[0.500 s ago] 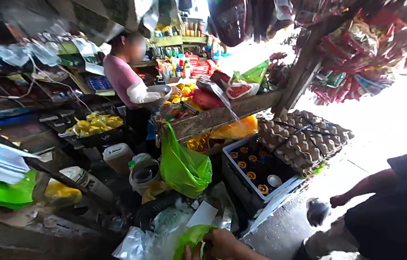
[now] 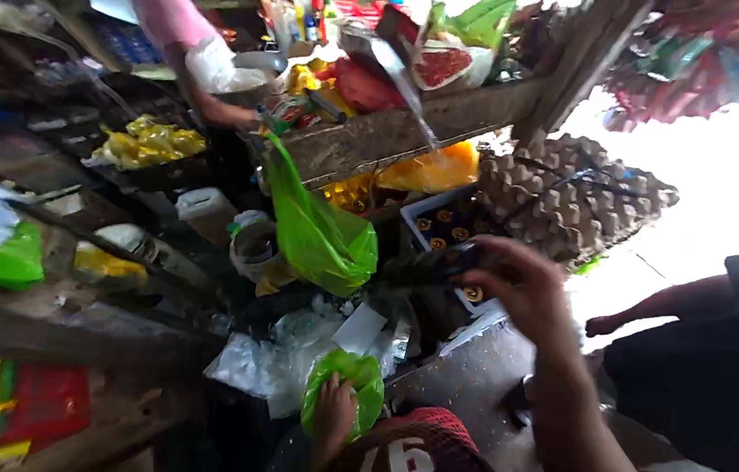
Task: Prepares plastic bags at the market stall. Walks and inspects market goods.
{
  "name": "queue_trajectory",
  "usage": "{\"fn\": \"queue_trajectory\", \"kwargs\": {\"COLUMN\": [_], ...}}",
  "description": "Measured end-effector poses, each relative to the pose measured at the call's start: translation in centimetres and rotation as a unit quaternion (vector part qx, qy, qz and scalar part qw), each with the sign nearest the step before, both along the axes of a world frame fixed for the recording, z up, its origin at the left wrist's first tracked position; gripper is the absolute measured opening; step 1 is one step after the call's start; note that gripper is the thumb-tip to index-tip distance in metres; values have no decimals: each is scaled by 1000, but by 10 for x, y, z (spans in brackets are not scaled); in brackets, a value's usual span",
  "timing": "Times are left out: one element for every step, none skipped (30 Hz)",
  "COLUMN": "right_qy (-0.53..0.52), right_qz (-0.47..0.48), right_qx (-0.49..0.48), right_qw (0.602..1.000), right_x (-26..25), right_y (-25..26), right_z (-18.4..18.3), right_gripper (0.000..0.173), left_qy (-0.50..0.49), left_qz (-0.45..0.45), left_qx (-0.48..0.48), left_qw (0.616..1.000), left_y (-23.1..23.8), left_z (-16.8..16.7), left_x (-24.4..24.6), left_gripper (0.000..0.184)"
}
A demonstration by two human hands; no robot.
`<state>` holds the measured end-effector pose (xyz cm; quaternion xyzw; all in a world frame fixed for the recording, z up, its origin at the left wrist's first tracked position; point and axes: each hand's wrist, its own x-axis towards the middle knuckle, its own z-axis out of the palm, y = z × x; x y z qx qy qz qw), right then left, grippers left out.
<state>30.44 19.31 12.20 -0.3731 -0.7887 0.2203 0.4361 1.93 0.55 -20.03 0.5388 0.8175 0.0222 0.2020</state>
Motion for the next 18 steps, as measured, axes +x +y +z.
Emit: {"fn": "queue_trajectory", "kwargs": {"right_qy": [-28, -62, -102, -139, -171, -197, -218, -230, -240, -247, -251, -255, -260, -265, -273, -279, -277, -261], "right_qz": [-48, -100, -150, -190, -213, -222, -221, -212, -200, -187, -178, -170, -163, -158, -153, -146, -135, -121], "right_qx": [37, 62, 67, 57, 38, 11, -15, -37, -60, -81, -91, -96, -95, -92, -93, -93, -89, -75], "right_qw": [998, 991, 981, 970, 961, 955, 951, 949, 948, 947, 947, 947, 947, 947, 945, 944, 947, 955], "right_x": [15, 28, 38, 45, 49, 51, 52, 52, 52, 50, 47, 43, 39, 35, 31, 28, 26, 23], "right_y": [11, 23, 36, 50, 63, 75, 85, 92, 97, 101, 103, 104, 105, 107, 108, 109, 108, 105], "right_z": [12, 17, 17, 11, -1, -17, -34, -53, -68, -79, -84, -86, -85, -85, -84, -83, -82, -81], "right_gripper": [46, 47, 49, 51, 52, 52, 51, 50, 51, 51, 51, 49, 47, 44, 42, 40, 39, 40], "left_qy": [-13, -33, -58, -86, -110, -123, -129, -127, -124, -118, -112, -106, -103, -104, -104, -102, -97, -89], "left_qz": [16, 36, 58, 82, 103, 118, 128, 133, 135, 137, 140, 142, 141, 138, 136, 135, 134, 136], "left_qx": [-6, -11, -6, 11, 43, 89, 146, 208, 264, 309, 341, 371, 396, 418, 440, 461, 483, 504], "left_qw": [1000, 999, 997, 993, 988, 981, 972, 961, 947, 934, 923, 912, 902, 892, 882, 871, 860, 848], "left_y": [0, 0, -1, -2, -6, -12, -17, -23, -29, -35, -41, -48, -53, -58, -63, -66, -70, -72], "left_z": [4, 12, 23, 34, 45, 54, 62, 68, 73, 80, 86, 93, 100, 106, 111, 115, 118, 121], "left_x": [-1, -2, -4, -8, -12, -17, -21, -24, -26, -26, -24, -21, -18, -15, -12, -8, -4, 0], "left_gripper": [28, 27, 26, 25, 24, 24, 22, 21, 20, 20, 20, 19, 17, 16, 14, 13, 12, 11]}}
